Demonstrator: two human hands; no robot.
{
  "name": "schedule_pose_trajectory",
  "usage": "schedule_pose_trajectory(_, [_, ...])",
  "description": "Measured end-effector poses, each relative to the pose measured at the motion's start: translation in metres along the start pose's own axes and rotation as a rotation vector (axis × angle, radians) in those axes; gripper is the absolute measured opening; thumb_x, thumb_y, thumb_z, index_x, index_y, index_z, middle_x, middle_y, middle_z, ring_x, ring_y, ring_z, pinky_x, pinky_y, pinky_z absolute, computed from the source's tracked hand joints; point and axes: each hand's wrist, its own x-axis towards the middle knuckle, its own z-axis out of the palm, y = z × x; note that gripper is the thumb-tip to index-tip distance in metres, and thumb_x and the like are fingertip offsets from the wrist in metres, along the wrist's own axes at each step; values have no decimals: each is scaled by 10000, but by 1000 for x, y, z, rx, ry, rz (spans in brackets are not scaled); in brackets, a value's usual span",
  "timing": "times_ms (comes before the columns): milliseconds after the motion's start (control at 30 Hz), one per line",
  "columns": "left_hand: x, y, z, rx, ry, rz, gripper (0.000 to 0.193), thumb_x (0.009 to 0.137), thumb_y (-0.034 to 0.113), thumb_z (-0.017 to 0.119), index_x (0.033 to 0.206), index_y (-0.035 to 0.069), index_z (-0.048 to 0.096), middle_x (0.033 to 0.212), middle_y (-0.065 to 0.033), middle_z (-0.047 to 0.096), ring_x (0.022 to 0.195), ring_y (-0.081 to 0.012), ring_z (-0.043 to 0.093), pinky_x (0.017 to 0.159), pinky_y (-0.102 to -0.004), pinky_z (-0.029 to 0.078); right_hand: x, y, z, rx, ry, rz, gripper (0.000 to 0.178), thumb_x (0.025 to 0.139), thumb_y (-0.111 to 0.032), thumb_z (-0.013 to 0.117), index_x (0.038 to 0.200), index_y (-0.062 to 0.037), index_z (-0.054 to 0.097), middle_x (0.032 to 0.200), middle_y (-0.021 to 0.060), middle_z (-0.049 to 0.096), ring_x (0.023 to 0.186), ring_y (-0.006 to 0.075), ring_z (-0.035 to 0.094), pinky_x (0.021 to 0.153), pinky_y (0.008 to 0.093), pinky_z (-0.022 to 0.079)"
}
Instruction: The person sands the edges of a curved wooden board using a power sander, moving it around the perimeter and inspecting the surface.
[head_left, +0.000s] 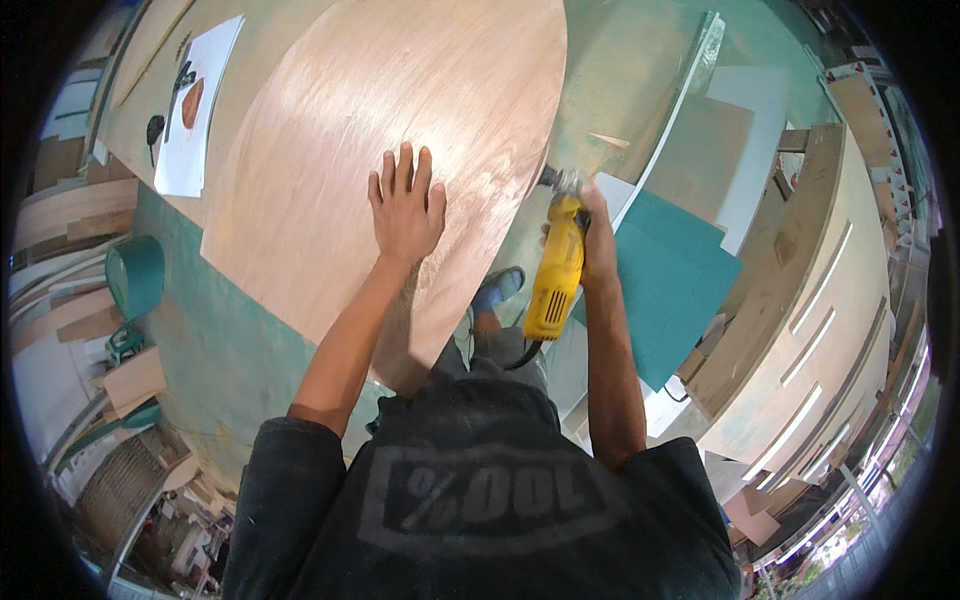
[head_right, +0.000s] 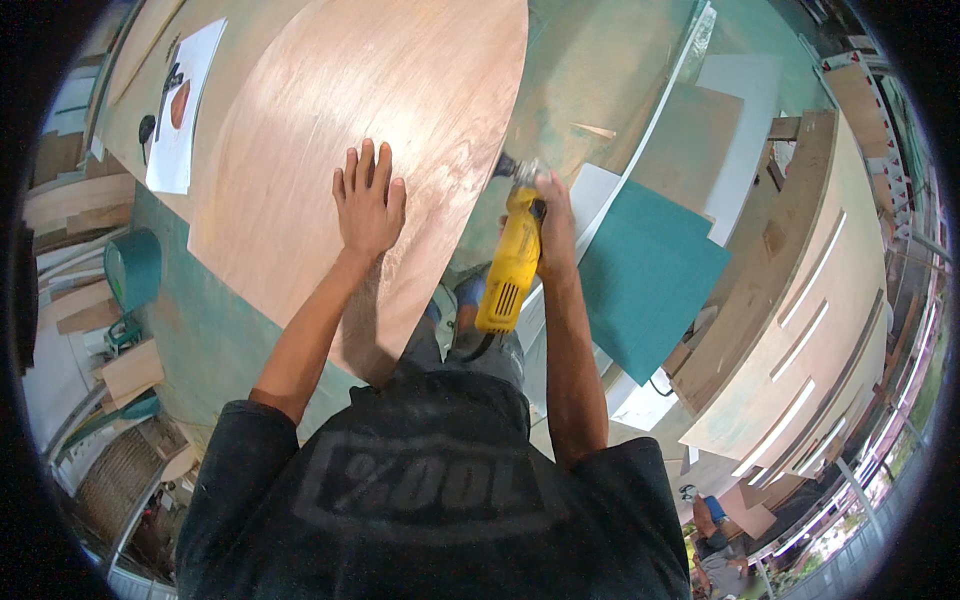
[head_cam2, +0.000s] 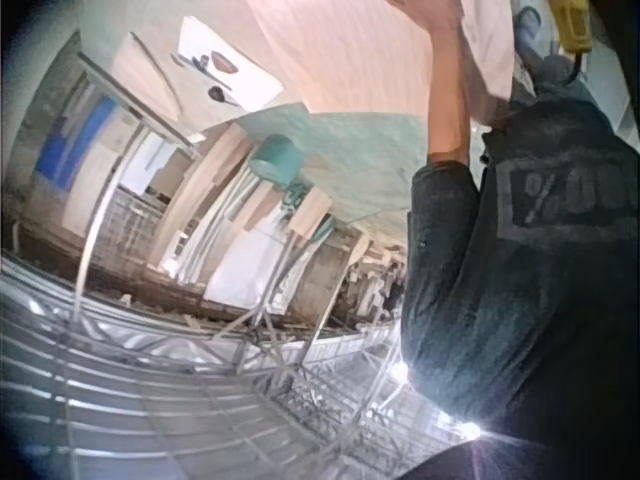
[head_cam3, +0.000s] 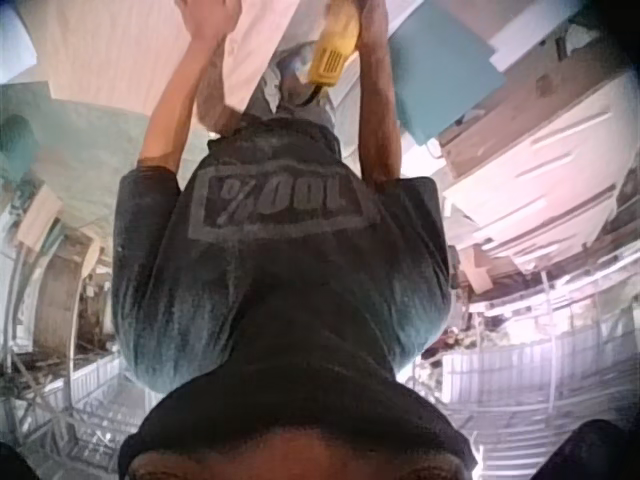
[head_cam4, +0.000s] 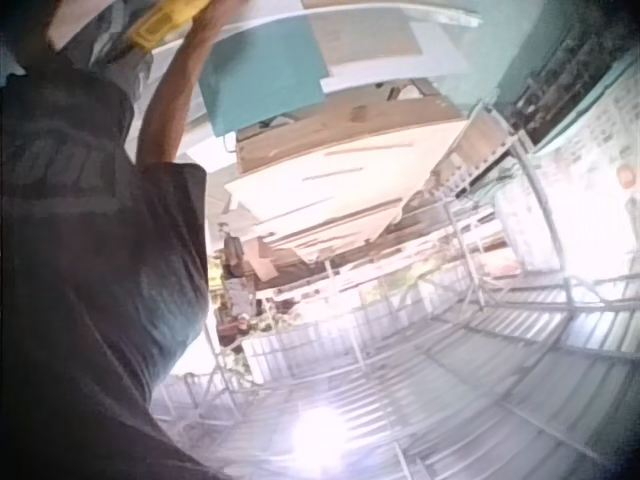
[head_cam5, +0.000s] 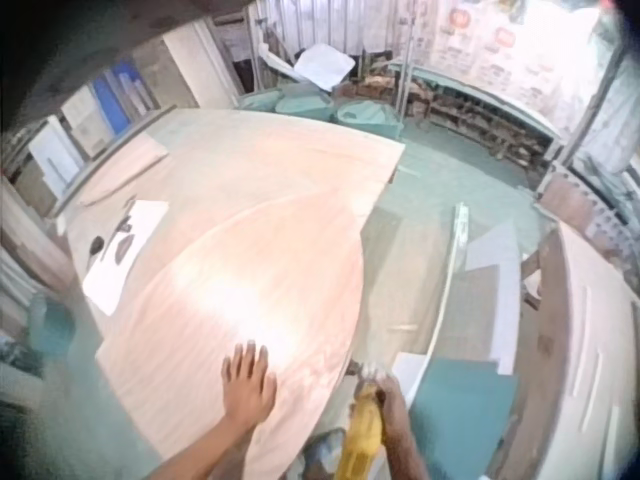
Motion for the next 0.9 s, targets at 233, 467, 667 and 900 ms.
schedule_pose_trajectory(233, [1, -2, 2, -7, 11, -3, 642, 1063, 398, 506, 1645, 134, 441, 1730, -169, 342, 1609, -409, 250, 1296, -620, 141, 4, -8, -9, -22, 34, 27, 569, 1004, -553, 661, 1368, -129, 556, 943, 87, 656, 717, 223, 703, 626, 364, 640])
schedule_pose_trajectory(467, [-10, 15, -8, -89, -10, 49, 762, 1009, 421, 618, 1631, 31, 414, 1721, -237, 315, 1620, -418, 221, 1292, -651, 130, -57, 24, -37, 60, 68, -35, 478, 1063, -392, 610, 1418, -81, 536, 1002, 95, 665, 715, 186, 690, 589, 314, 629])
schedule_pose_trajectory(667, [-92, 85, -9, -58, -275, 0, 987, 892, 148, 737, 1688, -39, 187, 1773, -270, 126, 1648, -447, 113, 1281, -714, 98, -95, 28, -66, 101, 173, -64, 580, 1048, -357, 622, 1527, -75, 456, 1041, 113, 660, 761, 213, 695, 607, 357, 638])
schedule_pose_trajectory(900, [-122, 43, -12, 128, -359, 54, 1013, 885, 106, 720, 1693, -61, 133, 1788, -260, 67, 1657, -449, 62, 1267, -735, 98, -92, 34, -48, 214, 111, -55, 581, 1049, -375, 645, 1518, -94, 448, 1012, 105, 662, 659, 248, 698, 560, 382, 625])
